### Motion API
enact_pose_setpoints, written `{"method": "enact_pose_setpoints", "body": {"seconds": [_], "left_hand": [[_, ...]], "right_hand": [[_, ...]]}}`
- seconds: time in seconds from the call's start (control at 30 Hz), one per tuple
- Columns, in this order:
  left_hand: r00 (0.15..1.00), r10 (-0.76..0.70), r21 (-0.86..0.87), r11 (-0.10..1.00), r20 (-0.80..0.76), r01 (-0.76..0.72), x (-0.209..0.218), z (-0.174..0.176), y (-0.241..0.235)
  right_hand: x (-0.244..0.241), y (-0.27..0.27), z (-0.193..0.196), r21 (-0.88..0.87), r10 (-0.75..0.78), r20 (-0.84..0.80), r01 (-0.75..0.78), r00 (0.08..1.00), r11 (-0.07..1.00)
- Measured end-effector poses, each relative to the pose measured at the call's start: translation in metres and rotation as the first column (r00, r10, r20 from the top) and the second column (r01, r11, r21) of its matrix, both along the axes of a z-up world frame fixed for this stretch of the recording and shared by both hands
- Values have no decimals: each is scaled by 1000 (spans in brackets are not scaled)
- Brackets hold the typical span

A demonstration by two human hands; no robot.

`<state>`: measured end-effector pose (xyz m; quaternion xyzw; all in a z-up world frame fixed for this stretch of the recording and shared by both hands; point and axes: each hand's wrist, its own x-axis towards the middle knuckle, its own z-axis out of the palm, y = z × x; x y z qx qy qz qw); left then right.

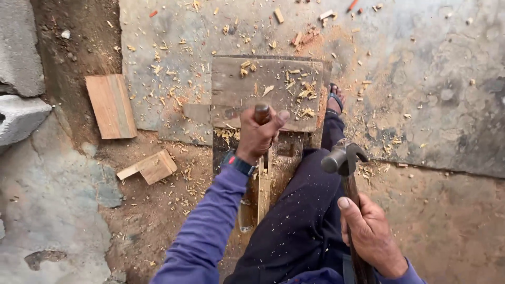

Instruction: The person sits on the ground and uses a chisel and hammer to carve a piece of wood clamped to a wooden workbench. They repeatedly strike the chisel to remove wood shavings, occasionally adjusting the chisel's position.

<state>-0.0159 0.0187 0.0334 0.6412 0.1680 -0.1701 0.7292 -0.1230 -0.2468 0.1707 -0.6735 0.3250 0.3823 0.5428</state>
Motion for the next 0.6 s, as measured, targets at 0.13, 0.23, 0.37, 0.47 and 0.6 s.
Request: {"method": "enact_pose_setpoints", "body": {"seconds": [0.13, 0.23, 0.37, 0.47, 0.6], "left_hand": [[976, -51, -32, 998, 209, 59, -7, 22, 10], [965, -39, 6, 999, 258, 39, -16, -1, 6], [961, 202, 182, 954, 189, -236, -6, 0, -19], [995, -89, -209, 973, 54, 98, 9, 13, 14], [949, 90, 80, 990, 303, -119, -1, -6, 0]], "right_hand": [[16, 4, -1, -12, 25, 21, -24, 999, 1000], [6, 6, 4, -6, 43, 28, -43, 999, 999], [8, 9, 5, -44, 124, 42, -123, 991, 991], [-5, 7, 6, -48, 119, -14, -120, 993, 992], [2, 7, -5, -26, 172, 144, -170, 974, 985]]}}
